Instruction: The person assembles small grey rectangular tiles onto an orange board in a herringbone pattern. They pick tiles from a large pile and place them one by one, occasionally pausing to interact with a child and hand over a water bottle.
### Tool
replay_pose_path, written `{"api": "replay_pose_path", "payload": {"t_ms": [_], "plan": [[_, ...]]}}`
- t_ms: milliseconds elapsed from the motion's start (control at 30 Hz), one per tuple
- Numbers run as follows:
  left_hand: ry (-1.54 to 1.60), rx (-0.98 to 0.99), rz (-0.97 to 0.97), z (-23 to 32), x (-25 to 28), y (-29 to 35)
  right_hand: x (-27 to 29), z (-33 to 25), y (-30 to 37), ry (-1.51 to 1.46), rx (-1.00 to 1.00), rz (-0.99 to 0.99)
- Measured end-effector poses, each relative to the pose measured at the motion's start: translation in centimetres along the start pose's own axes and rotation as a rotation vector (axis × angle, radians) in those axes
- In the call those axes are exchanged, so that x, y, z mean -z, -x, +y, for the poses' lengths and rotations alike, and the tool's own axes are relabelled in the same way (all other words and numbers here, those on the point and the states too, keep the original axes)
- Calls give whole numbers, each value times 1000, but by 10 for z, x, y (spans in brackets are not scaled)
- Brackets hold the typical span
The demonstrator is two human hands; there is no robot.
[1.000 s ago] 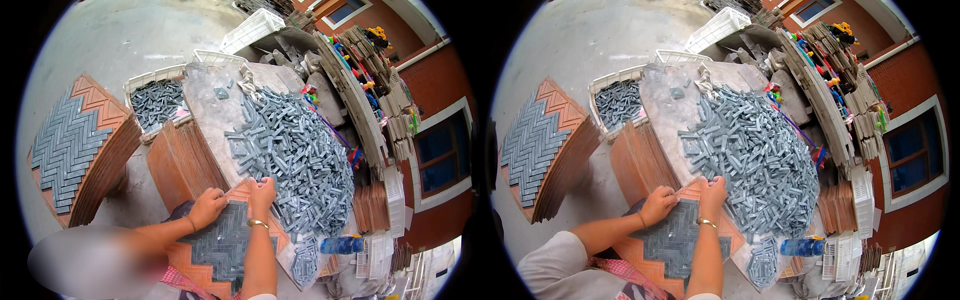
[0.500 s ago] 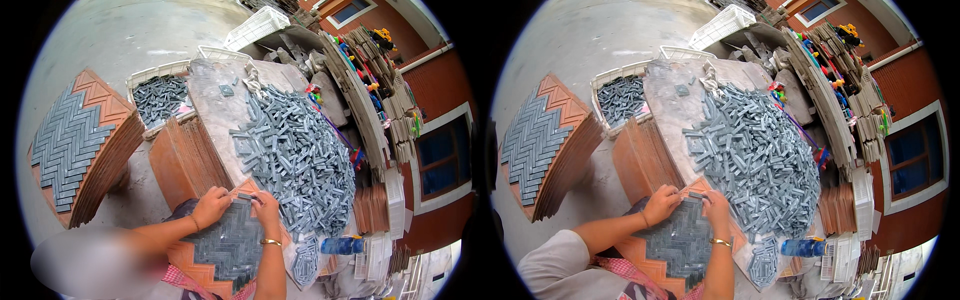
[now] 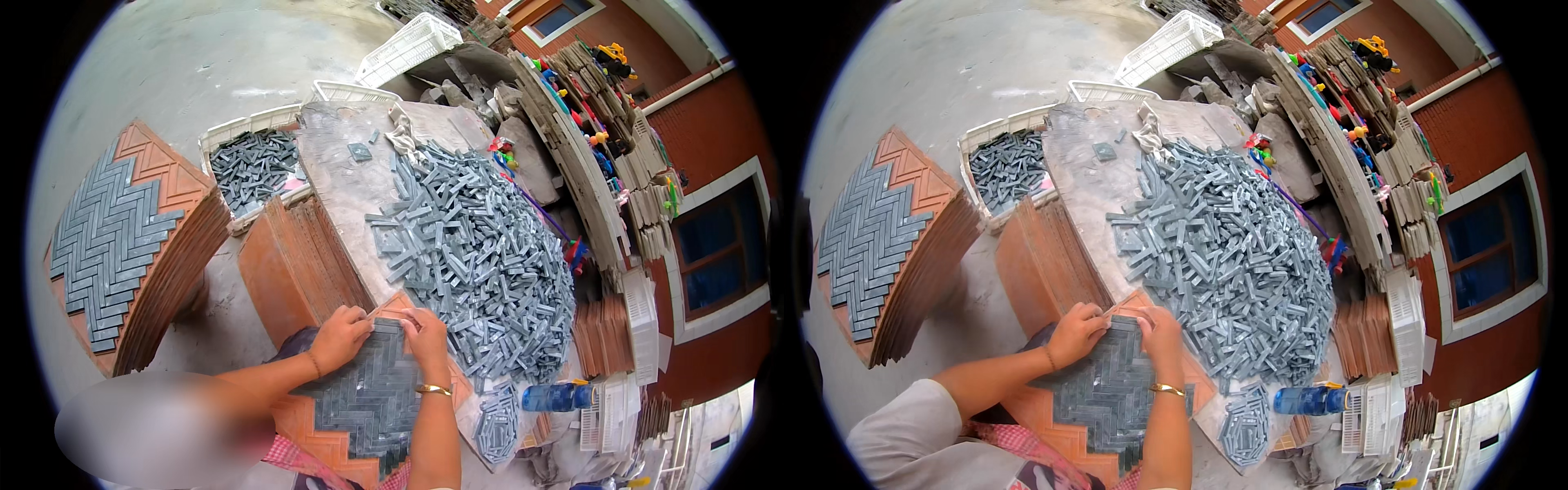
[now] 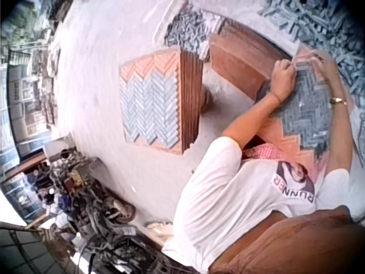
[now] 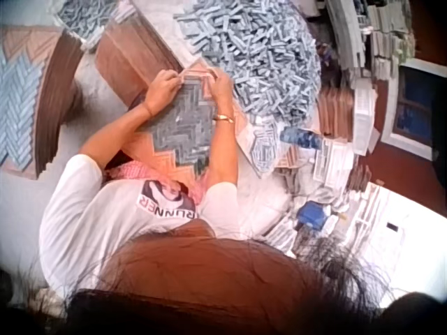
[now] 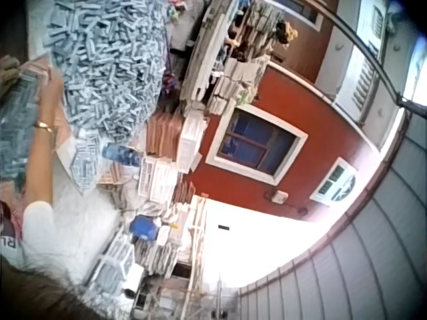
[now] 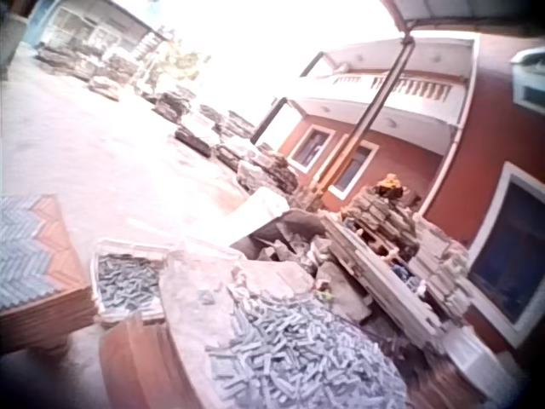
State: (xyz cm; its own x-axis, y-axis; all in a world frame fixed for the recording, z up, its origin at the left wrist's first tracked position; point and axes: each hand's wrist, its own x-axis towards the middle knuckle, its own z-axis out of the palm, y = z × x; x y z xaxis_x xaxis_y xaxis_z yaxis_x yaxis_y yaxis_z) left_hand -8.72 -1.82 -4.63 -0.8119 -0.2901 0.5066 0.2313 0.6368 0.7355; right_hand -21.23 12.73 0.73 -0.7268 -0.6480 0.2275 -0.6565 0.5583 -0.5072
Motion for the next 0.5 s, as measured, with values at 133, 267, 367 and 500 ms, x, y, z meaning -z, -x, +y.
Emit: {"api": "replay_pose_path", "payload": {"t_ms": [133, 267, 367, 500], "plan": [[-168, -98, -103, 17, 10, -13, 20, 32, 4, 15, -236, 245], [-275, -71, -400, 17, -2, -1, 26, 33, -1, 81, -336, 309], [-325, -87, -428, 16, -6, 0, 26, 46, -1, 194, -296, 289], [-290, -83, -443, 16, -5, -4, 29, 47, -7, 172, -261, 330]]}}
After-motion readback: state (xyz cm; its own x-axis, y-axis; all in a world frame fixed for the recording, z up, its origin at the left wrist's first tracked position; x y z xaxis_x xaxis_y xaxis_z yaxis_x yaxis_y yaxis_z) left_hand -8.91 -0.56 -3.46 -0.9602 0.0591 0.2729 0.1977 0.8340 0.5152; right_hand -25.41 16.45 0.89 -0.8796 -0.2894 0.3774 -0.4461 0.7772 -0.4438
